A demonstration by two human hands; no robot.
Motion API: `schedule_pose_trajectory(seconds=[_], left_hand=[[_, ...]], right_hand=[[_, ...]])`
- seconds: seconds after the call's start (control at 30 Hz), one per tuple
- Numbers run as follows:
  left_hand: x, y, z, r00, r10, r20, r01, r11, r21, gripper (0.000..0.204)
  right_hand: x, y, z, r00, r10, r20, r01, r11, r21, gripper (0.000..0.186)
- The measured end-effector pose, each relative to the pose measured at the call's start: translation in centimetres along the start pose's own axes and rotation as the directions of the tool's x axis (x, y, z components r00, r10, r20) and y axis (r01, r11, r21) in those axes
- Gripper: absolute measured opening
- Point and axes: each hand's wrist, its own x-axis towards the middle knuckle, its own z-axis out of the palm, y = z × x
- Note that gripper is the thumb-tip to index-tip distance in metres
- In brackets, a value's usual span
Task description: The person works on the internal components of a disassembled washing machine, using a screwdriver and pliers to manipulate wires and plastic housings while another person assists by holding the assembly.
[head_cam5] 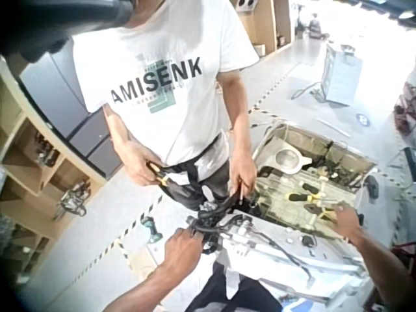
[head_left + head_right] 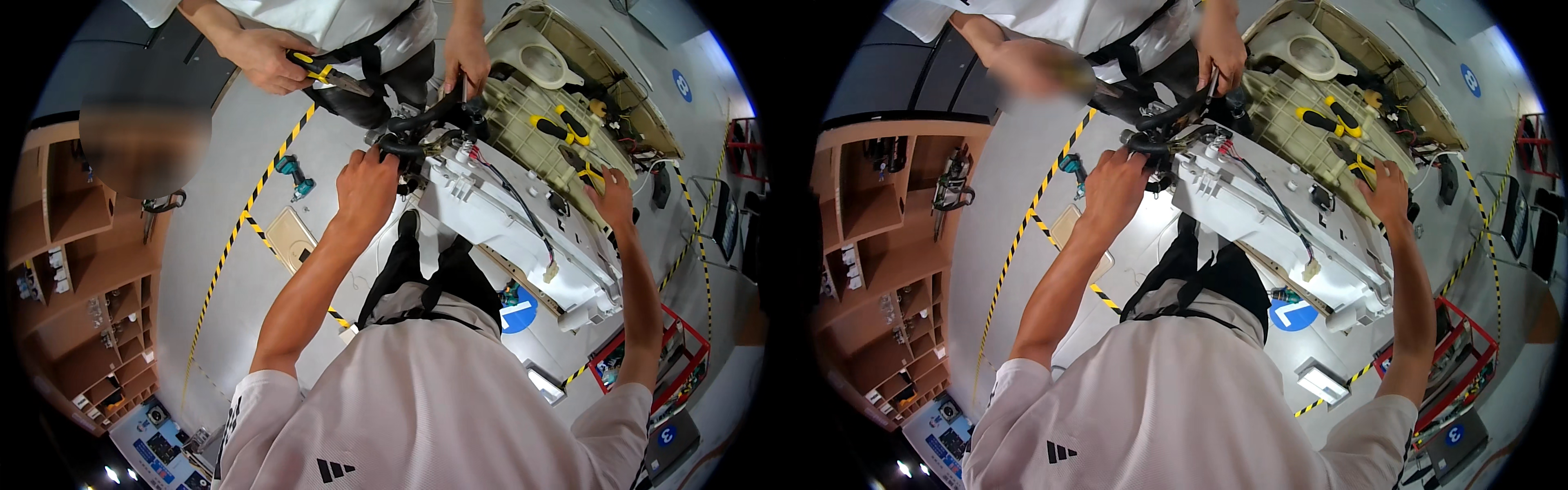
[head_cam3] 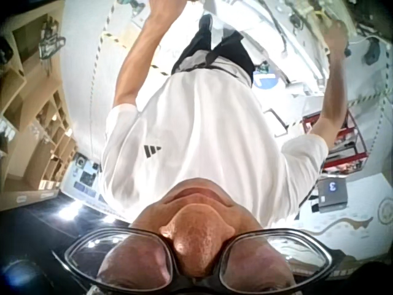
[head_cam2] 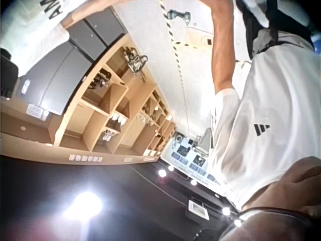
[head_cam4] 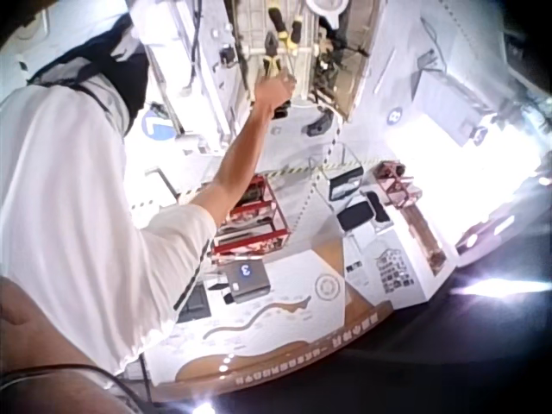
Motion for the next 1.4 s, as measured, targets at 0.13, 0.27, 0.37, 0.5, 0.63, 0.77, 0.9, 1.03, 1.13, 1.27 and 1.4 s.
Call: schedule_pose_trajectory(seconds=[0.13, 0.27, 0.37, 0.5, 0.63, 0.77, 0.9, 1.03, 1.13, 1.27, 1.4], left_hand=[[-0.1, -0.1, 0.1, 1.0, 0.002, 0.018, -0.001, 0.998, -0.061, 0.018], [0.0, -0.9, 0.3, 0.995, 0.001, 0.098, 0.01, 0.993, -0.119, 0.022], [0.4, -1.9, 0.3, 0.987, 0.062, 0.151, -0.037, 0.986, -0.162, 0.025], [0.8, -2.7, 0.6, 0.977, 0.171, 0.129, -0.157, 0.981, -0.116, 0.02], [1.2, -3.7, 0.8, 0.953, 0.255, 0.164, -0.24, 0.965, -0.107, 0.021], [1.2, -4.1, 0.9, 0.946, 0.29, 0.142, -0.274, 0.954, -0.122, 0.024], [0.8, -3.9, 0.8, 0.972, 0.212, 0.104, -0.184, 0.957, -0.226, 0.025], [0.3, -3.8, 0.7, 0.986, 0.163, -0.035, -0.167, 0.953, -0.254, 0.026], [0.4, -3.9, 1.3, 0.953, 0.204, -0.221, -0.235, 0.965, -0.119, 0.027], [1.5, -5.2, 1.9, 0.943, 0.313, -0.114, -0.333, 0.903, -0.273, 0.026], [2.9, -6.8, 1.8, 0.899, 0.429, -0.083, -0.432, 0.841, -0.327, 0.025]], right_hand=[[-0.5, -5.8, -5.0, 0.988, -0.032, -0.153, 0.088, 0.923, 0.375, 0.059], [-3.6, -16.1, -9.4, 0.966, -0.218, -0.139, 0.258, 0.837, 0.482, 0.07], [-5.8, -22.3, -9.7, 0.939, -0.322, -0.121, 0.344, 0.896, 0.282, 0.082], [-6.3, -24.9, -8.5, 0.976, -0.213, -0.044, 0.217, 0.949, 0.229, 0.084], [-6.4, -25.1, -8.0, 0.977, -0.198, -0.083, 0.213, 0.948, 0.236, 0.087], [-5.7, -26.3, -8.0, 0.956, -0.25, -0.153, 0.266, 0.959, 0.094, 0.098], [-5.1, -27.1, -8.4, 0.972, -0.221, -0.085, 0.231, 0.965, 0.124, 0.109], [-6.0, -27.3, -8.9, 0.967, -0.246, -0.073, 0.248, 0.968, 0.024, 0.114], [-6.6, -27.7, -8.4, 0.954, -0.271, -0.128, 0.265, 0.963, -0.056, 0.115], [-6.6, -27.8, -7.6, 0.941, -0.312, -0.133, 0.307, 0.95, -0.055, 0.111], [-6.3, -27.1, -7.6, 0.919, -0.349, -0.182, 0.353, 0.936, -0.011, 0.107]])
